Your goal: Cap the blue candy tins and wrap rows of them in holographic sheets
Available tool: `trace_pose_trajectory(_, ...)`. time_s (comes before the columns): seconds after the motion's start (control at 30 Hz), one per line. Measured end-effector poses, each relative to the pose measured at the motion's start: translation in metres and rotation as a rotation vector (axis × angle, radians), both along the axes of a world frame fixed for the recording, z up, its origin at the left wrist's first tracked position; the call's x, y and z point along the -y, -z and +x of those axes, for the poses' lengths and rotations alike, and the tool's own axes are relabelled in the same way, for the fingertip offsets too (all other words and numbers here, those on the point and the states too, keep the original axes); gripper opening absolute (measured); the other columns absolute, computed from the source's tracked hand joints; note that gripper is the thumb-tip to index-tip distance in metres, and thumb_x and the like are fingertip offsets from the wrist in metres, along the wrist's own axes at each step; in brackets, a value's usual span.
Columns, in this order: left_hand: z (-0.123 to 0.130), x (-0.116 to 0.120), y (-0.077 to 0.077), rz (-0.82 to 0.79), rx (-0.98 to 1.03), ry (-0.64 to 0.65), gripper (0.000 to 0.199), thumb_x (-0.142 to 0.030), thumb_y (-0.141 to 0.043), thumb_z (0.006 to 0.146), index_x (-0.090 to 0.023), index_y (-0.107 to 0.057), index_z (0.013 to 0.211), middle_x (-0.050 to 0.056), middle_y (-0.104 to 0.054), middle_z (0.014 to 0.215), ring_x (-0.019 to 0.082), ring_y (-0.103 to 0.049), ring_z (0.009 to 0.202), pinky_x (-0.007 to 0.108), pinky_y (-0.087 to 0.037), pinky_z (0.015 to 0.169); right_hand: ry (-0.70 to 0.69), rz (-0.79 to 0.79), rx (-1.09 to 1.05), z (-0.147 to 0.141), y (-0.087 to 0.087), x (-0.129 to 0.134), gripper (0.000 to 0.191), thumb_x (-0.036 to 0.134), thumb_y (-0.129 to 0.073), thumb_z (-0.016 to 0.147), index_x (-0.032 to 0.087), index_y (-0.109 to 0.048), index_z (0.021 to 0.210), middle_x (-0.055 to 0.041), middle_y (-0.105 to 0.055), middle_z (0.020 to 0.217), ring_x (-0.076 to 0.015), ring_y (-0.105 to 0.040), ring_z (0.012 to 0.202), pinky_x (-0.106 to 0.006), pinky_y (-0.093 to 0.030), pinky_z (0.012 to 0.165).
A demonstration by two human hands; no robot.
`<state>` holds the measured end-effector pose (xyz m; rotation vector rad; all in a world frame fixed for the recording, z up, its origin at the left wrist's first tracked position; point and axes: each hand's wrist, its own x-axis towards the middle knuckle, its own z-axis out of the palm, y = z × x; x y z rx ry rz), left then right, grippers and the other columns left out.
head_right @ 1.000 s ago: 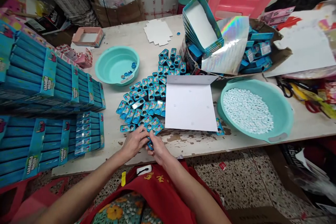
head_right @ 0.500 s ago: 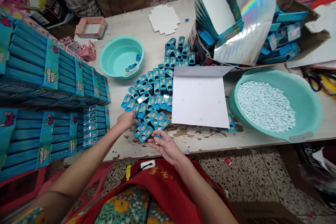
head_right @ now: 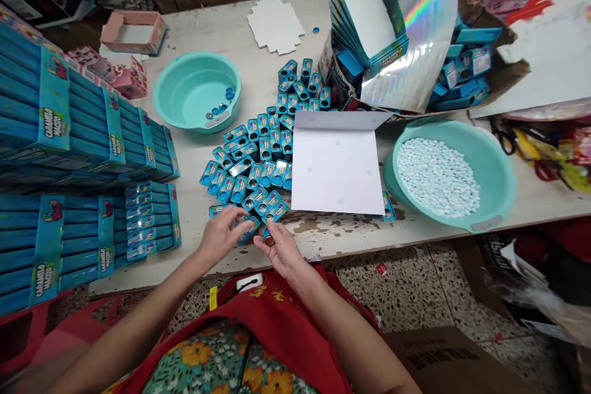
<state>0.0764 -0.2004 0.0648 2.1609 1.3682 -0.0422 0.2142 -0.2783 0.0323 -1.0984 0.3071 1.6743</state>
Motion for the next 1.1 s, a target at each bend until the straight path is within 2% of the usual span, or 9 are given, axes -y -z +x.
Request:
trace_pose_trajectory(0.07, 0.01, 0.024, -0.004, 0.005, 0.095, 0.152, 0.032, -0.047, -0.048, 0.085, -0.024, -0.057, 0.105, 0.005, -0.056, 0.097, 0.017, -0.055, 0.088, 0.026, -0.042, 0.074, 0.062, -0.001, 0.006, -0.005, 0.002, 0.001, 0.028, 0.033, -0.076, 0.064, 0.021, -0.053, 0.072, 0.0053, -0.054, 0.066, -0.0101, -0.054, 0.061, -0.026, -0.049, 0.063)
trace_pose_trajectory(0.17, 0.018, 0.043, 0.0, 0.067, 0.031, 0.27, 0.032, -0.045, -0.049, 0.085, -0.02, -0.057, 0.103, 0.007, -0.055, 0.097, 0.021, -0.053, 0.094, 0.028, -0.043, 0.072, 0.118, -0.006, 0.026, -0.011, 0.004, 0.005, 0.027, 0.027, -0.078, 0.059, 0.021, -0.054, 0.069, 0.0043, -0.057, 0.07, -0.011, -0.054, 0.066, -0.023, -0.046, 0.062)
trace_pose_trajectory(0.33, 0.01, 0.05, 0.012, 0.14, -0.011, 0.298, 0.024, -0.031, -0.038, 0.092, -0.018, -0.058, 0.097, 0.008, -0.056, 0.095, 0.021, -0.052, 0.091, 0.029, -0.045, 0.071, 0.134, 0.001, 0.038, -0.015, 0.011, 0.012, 0.022, 0.028, -0.077, 0.061, 0.02, -0.059, 0.073, 0.0036, -0.06, 0.071, -0.0098, -0.052, 0.063, -0.02, -0.043, 0.054)
trace_pose_trajectory(0.5, -0.004, 0.054, 0.01, 0.169, 0.227, 0.438, 0.022, -0.023, -0.04, 0.091, -0.022, -0.058, 0.103, 0.006, -0.057, 0.107, 0.019, -0.051, 0.097, 0.032, -0.045, 0.082, 0.159, -0.029, -0.025, -0.018, 0.016, 0.013, 0.03, 0.032, -0.08, 0.057, 0.019, -0.058, 0.073, 0.0031, -0.061, 0.069, -0.0093, -0.053, 0.06, -0.019, -0.042, 0.051)
trace_pose_trajectory(0.6, -0.003, 0.053, 0.008, 0.103, 0.352, 0.224, 0.02, -0.027, -0.043, 0.09, -0.021, -0.058, 0.102, 0.006, -0.058, 0.102, 0.017, -0.053, 0.095, 0.031, -0.044, 0.084, 0.094, -0.001, -0.005, -0.02, 0.014, 0.012, 0.032, 0.034, -0.08, 0.058, 0.019, -0.057, 0.075, 0.0041, -0.059, 0.068, -0.0068, -0.049, 0.054, -0.016, -0.035, 0.044)
trace_pose_trajectory(0.7, 0.003, 0.049, 0.015, -0.087, 0.328, -0.05, 0.022, -0.032, -0.047, 0.087, -0.02, -0.057, 0.103, 0.003, -0.059, 0.088, 0.016, -0.056, 0.079, 0.028, -0.045, 0.071, 0.024, 0.046, 0.125, -0.024, 0.01, 0.014, 0.031, 0.038, -0.077, 0.063, 0.019, -0.055, 0.075, 0.0061, -0.054, 0.063, -0.0049, -0.043, 0.05, -0.015, -0.028, 0.041)
trace_pose_trajectory(0.87, 0.002, 0.049, 0.03, -0.521, 0.411, -0.23, 0.017, -0.027, -0.051, 0.079, -0.017, -0.056, 0.092, -0.003, -0.054, 0.064, 0.011, -0.05, 0.056, 0.022, -0.039, 0.053, -0.077, 0.024, 0.22, -0.034, 0.006, 0.023, 0.037, 0.05, -0.07, 0.066, 0.021, -0.051, 0.078, 0.0055, -0.052, 0.065, -0.0068, -0.041, 0.052, -0.018, -0.029, 0.043)
trace_pose_trajectory(1.0, -0.006, 0.056, 0.026, -0.379, 0.367, -0.243, 0.008, -0.021, -0.056, 0.073, -0.016, -0.056, 0.079, -0.001, -0.056, 0.07, 0.012, -0.051, 0.065, 0.022, -0.037, 0.059, -0.134, 0.082, 0.231, -0.04, 0.004, 0.027, 0.038, 0.049, -0.071, 0.065, 0.021, -0.049, 0.075, 0.0051, -0.052, 0.069, -0.0087, -0.045, 0.059, -0.02, -0.035, 0.05)
trace_pose_trajectory(1.1, -0.008, 0.057, 0.019, -0.274, 0.322, -0.233, 0.006, -0.02, -0.055, 0.074, -0.016, -0.056, 0.07, 0.001, -0.057, 0.072, 0.013, -0.051, 0.069, 0.023, -0.037, 0.062, -0.141, 0.144, 0.081, -0.041, 0.006, 0.025, 0.033, 0.045, -0.071, 0.068, 0.021, -0.049, 0.073, 0.0052, -0.052, 0.07, -0.008, -0.045, 0.059, -0.02, -0.035, 0.051)
